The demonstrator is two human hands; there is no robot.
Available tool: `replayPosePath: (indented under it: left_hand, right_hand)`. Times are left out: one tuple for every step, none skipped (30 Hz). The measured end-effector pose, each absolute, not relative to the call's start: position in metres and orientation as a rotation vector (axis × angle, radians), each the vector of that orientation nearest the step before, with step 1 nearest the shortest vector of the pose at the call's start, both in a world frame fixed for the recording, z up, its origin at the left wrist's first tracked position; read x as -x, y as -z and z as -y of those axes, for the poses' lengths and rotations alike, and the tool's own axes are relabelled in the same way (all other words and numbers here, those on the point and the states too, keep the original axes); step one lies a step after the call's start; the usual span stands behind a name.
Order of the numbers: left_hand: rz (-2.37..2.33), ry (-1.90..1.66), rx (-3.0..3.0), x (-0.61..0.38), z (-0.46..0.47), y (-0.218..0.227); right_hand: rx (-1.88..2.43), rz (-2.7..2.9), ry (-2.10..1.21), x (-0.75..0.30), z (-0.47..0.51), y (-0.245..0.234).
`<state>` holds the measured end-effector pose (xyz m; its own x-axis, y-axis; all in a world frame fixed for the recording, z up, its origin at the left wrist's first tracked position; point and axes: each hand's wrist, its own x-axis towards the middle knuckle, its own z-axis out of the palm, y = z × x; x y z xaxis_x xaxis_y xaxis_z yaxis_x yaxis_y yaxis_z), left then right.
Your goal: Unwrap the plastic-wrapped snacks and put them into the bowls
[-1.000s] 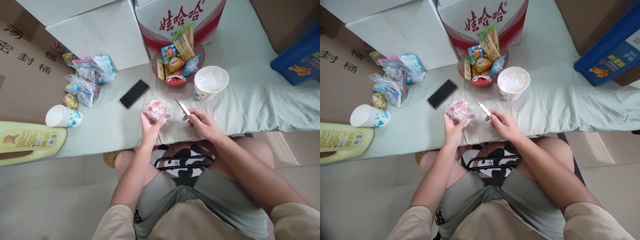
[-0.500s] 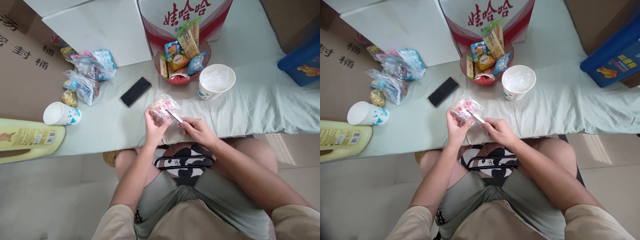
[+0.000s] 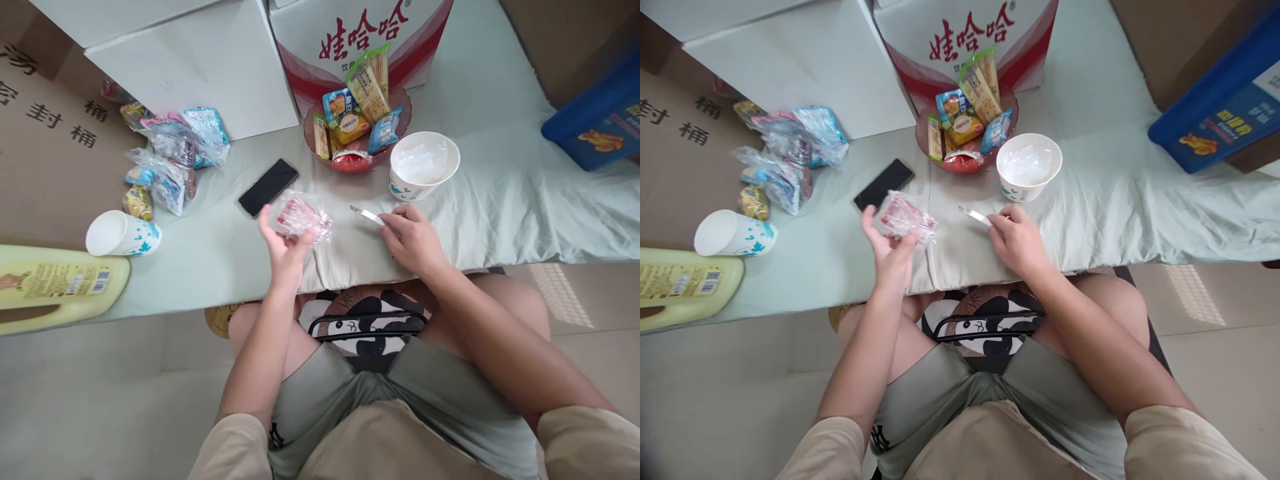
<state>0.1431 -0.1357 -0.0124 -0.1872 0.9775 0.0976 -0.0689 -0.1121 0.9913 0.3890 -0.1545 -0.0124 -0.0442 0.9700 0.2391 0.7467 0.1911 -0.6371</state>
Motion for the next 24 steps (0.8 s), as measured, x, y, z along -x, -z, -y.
replayPosePath:
  left_hand:
    - [-1.234,-1.413,-1.196,-0.148,0.139,0.015]
    - [-1.236,-1.357,-1.25,-0.153,0.143,0.017]
    - [-1.237,-1.298,-1.302,-0.157,0.146,0.019]
    - [-1.232,-1.243,-1.361,-0.16,0.149,0.021]
    - [-1.224,-1.198,-1.435,-0.162,0.151,0.021]
    - [-1.217,-1.17,-1.519,-0.163,0.152,0.021]
    - [-1.214,-1.158,-1.604,-0.162,0.152,0.021]
    - [-1.215,-1.167,-1.672,-0.16,0.151,0.02]
    - [-1.221,-1.197,-1.711,-0.157,0.15,0.02]
    - [-1.223,-1.243,-1.714,-0.153,0.148,0.019]
    - [-1.218,-1.3,-1.682,-0.149,0.146,0.019]
    - [-1.203,-1.359,-1.629,-0.146,0.143,0.019]
    - [-1.185,-1.407,-1.569,-0.143,0.142,0.02]
    - [-1.175,-1.44,-1.512,-0.14,0.14,0.02]
    - [-1.184,-1.452,-1.461,-0.138,0.139,0.021]
    - [-1.218,-1.445,-1.421,-0.136,0.138,0.021]
    - [-1.275,-1.426,-1.391,-0.135,0.137,0.021]
    - [-1.339,-1.403,-1.365,-0.135,0.137,0.02]
    - [-1.395,-1.387,-1.337,-0.135,0.137,0.019]
    - [-1.431,-1.381,-1.303,-0.135,0.137,0.018]
    - [-1.441,-1.381,-1.261,-0.136,0.137,0.016]
    - [-1.431,-1.386,-1.211,-0.136,0.137,0.013]
    - [-1.413,-1.391,-1.153,-0.137,0.137,0.011]
    - [-1.392,-1.392,-1.095,-0.138,0.137,0.008]
  right_hand:
    - [1.637,1.88,-0.373,-0.393,0.152,0.016]
    - [1.665,1.916,-0.317,-0.396,0.15,0.019]
    - [1.688,1.947,-0.276,-0.399,0.149,0.021]
    - [1.706,1.965,-0.24,-0.4,0.148,0.024]
    - [1.722,1.97,-0.204,-0.4,0.147,0.025]
    - [1.729,1.965,-0.172,-0.4,0.147,0.026]
    - [1.722,1.952,-0.149,-0.399,0.148,0.025]
    - [1.696,1.938,-0.142,-0.397,0.149,0.024]
    - [1.645,1.931,-0.157,-0.395,0.151,0.022]
    - [1.571,1.933,-0.194,-0.392,0.153,0.02]
    - [1.478,1.946,-0.249,-0.389,0.156,0.018]
    - [1.376,1.966,-0.314,-0.386,0.158,0.015]
    - [1.275,1.991,-0.377,-0.383,0.161,0.014]
    - [1.181,2.023,-0.433,-0.38,0.163,0.012]
    - [1.101,2.058,-0.477,-0.377,0.165,0.012]
    - [1.049,2.094,-0.506,-0.374,0.166,0.012]
    - [1.032,2.122,-0.52,-0.372,0.166,0.013]
    - [1.052,2.134,-0.522,-0.37,0.166,0.014]
    - [1.104,2.118,-0.514,-0.369,0.165,0.015]
    - [1.175,2.069,-0.502,-0.369,0.164,0.015]
    - [1.256,1.99,-0.485,-0.37,0.162,0.016]
    - [1.332,1.892,-0.468,-0.372,0.161,0.016]
    - [1.396,1.786,-0.447,-0.374,0.159,0.015]
    - [1.448,1.683,-0.426,-0.377,0.158,0.014]
